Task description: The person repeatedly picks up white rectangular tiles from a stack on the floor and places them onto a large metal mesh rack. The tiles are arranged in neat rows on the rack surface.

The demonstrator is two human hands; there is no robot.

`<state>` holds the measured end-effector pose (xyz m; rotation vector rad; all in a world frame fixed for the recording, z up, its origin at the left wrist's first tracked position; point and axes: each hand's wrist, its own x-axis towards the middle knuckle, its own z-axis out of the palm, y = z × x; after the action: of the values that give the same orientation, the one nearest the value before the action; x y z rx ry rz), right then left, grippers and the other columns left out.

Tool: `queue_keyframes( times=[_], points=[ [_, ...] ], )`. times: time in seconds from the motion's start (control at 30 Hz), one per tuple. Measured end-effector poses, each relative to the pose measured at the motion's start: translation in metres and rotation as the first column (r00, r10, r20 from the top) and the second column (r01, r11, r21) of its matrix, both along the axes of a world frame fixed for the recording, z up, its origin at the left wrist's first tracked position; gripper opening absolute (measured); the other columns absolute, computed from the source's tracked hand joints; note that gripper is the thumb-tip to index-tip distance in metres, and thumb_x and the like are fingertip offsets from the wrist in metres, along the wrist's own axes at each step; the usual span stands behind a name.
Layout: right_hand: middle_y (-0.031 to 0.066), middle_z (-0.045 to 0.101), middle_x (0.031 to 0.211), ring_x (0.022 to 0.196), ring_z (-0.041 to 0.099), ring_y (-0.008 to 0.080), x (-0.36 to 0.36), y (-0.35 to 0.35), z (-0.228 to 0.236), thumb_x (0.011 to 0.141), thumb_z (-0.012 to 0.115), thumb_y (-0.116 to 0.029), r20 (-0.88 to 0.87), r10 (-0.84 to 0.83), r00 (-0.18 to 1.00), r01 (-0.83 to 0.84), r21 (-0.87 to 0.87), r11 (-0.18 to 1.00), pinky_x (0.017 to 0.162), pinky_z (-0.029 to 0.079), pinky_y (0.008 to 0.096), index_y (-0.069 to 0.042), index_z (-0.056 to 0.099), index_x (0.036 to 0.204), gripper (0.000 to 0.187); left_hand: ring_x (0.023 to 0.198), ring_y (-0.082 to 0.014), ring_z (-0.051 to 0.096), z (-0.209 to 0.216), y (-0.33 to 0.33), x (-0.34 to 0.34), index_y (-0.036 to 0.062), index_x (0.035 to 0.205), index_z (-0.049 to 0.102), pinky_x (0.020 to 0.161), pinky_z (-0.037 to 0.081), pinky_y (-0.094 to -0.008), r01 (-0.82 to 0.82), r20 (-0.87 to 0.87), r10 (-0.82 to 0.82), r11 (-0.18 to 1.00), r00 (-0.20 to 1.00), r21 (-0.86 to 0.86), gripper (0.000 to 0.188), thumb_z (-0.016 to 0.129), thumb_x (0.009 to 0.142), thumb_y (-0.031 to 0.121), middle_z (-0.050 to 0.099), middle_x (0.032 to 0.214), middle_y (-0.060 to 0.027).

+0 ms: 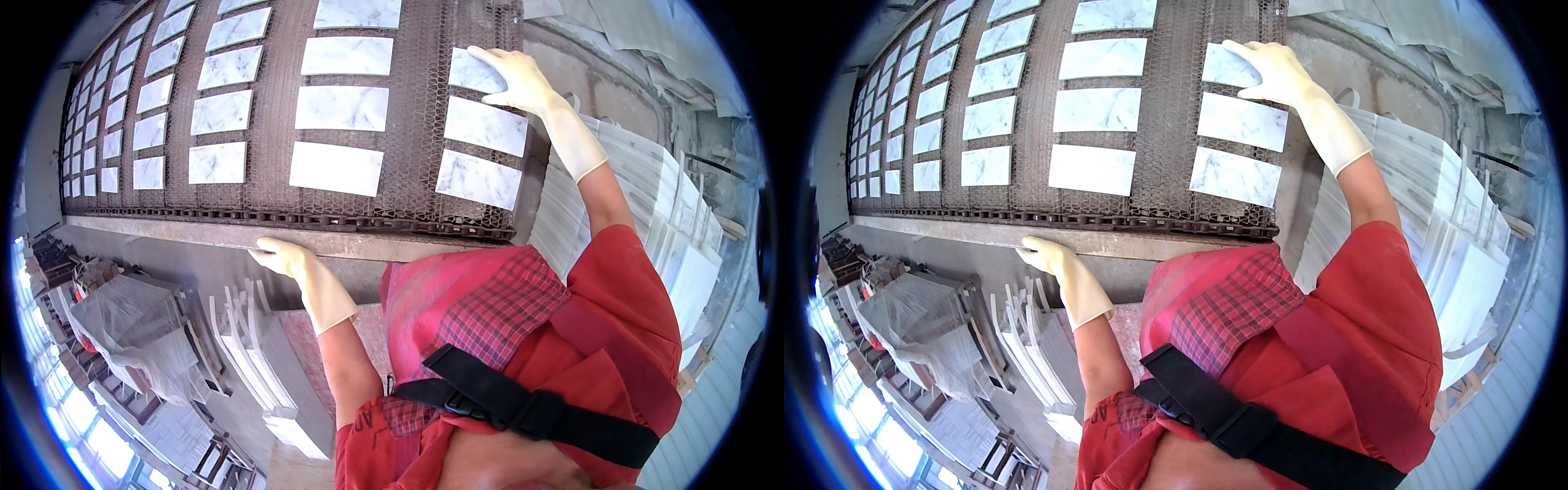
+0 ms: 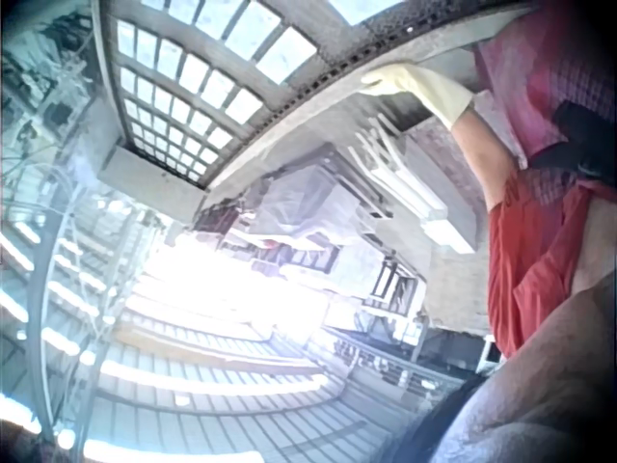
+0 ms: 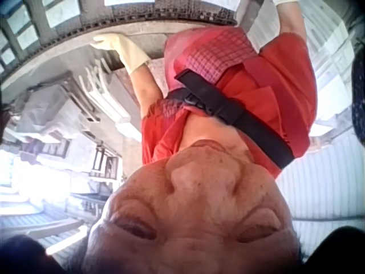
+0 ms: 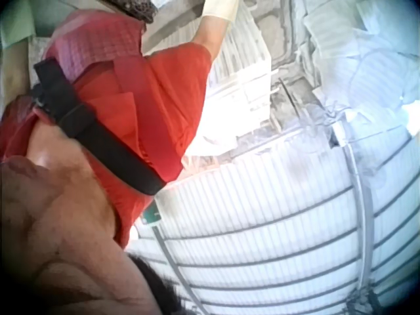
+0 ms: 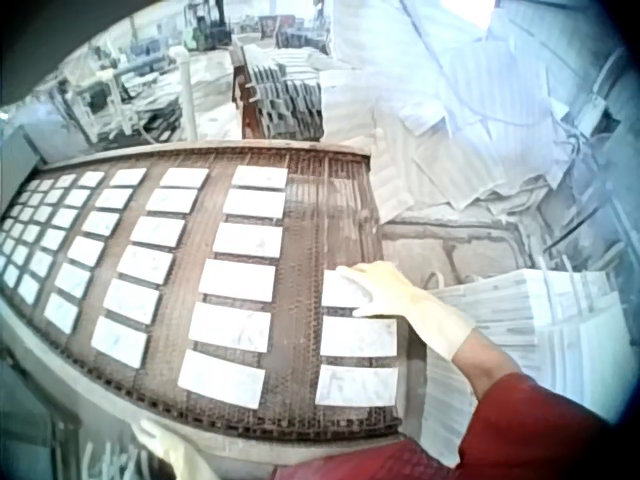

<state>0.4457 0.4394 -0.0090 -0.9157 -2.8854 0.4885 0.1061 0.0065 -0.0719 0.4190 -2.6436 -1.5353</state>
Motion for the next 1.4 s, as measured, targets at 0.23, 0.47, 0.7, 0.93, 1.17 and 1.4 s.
queue_keyframes(
  times=[0.23,0.47,0.7,0.93,1.17,1.4],
  points=[
    [0.0172,0.068,0.148,0.132,0.065,0.041,0.008,-0.014,0.001,0.081,0.092,-0.023,-0.094,-0.035,0.995,0.059,0.272,0.961,0.115,0.053,0.0507,-0.018,0.054,0.161,0.088,0.153,-0.0431,0.049,-0.012,-0.005,-0.005,-0.0094,0.163,0.043,0.129,0.038,-0.0455,-0.005,-0.031,0.005,1.0,1.0,0.004,0.072,0.049,0.111,0.04,0.046,0.168,-0.0312],
    [0.0187,0.074,0.123,0.109,0.072,0.0411,0.047,-0.124,0.044,0.087,0.085,-0.022,-0.209,0.066,0.976,-0.042,0.114,0.993,0.095,0.057,0.0493,-0.009,0.067,0.144,0.062,0.155,-0.0409,0.047,-0.001,0.001,0.004,-0.0038,0.166,0.041,0.13,0.039,-0.0453,-0.01,0.019,0.01,1.0,1.0,-0.004,0.07,0.046,0.112,0.041,0.042,0.172,-0.0277],
    [0.0195,0.077,0.104,0.097,0.072,0.0416,0.09,-0.161,0.022,0.091,0.083,-0.028,0.0,-0.339,0.941,0.339,0.014,0.941,0.088,0.057,0.0501,-0.01,0.069,0.144,0.058,0.156,-0.0399,0.047,-0.004,-0.002,0.005,-0.0014,0.168,0.04,0.13,0.039,-0.0452,0.007,0.025,-0.007,1.0,1.0,0.002,0.07,0.046,0.113,0.042,0.041,0.173,-0.0261],
    [0.0185,0.074,0.094,0.092,0.072,0.0403,0.09,-0.151,-0.001,0.093,0.083,-0.035,0.12,-0.428,0.896,0.422,0.073,0.904,0.086,0.056,0.0523,-0.01,0.062,0.15,0.066,0.157,-0.0397,0.045,-0.009,0.0,0.004,-0.0018,0.169,0.038,0.131,0.037,-0.045,0.02,0.017,-0.02,0.999,1.0,0.034,0.072,0.046,0.112,0.042,0.039,0.175,-0.026],
    [0.0167,0.073,0.104,0.096,0.072,0.0361,0.086,-0.18,0.017,0.088,0.086,-0.036,-0.116,-0.049,0.992,0.045,-0.038,0.998,0.083,0.055,0.0474,-0.01,0.066,0.146,0.066,0.157,-0.0398,0.045,-0.007,-0.001,0.008,-0.0008,0.169,0.038,0.131,0.037,-0.0457,0.003,0.024,-0.003,1.0,1.0,-0.011,0.072,0.046,0.112,0.044,0.04,0.174,-0.0258],
    [0.0146,0.063,0.136,0.11,0.067,0.0337,0.062,-0.206,0.011,0.083,0.093,-0.036,0.322,0.012,0.947,-0.019,0.019,1.0,0.095,0.053,0.0464,-0.017,0.045,0.167,0.098,0.156,-0.0407,0.046,0.0,0.002,0.013,-0.0027,0.168,0.038,0.13,0.038,-0.0461,0.035,0.026,-0.035,0.999,0.999,0.023,0.072,0.046,0.113,0.043,0.04,0.173,-0.0275]
  ],
)
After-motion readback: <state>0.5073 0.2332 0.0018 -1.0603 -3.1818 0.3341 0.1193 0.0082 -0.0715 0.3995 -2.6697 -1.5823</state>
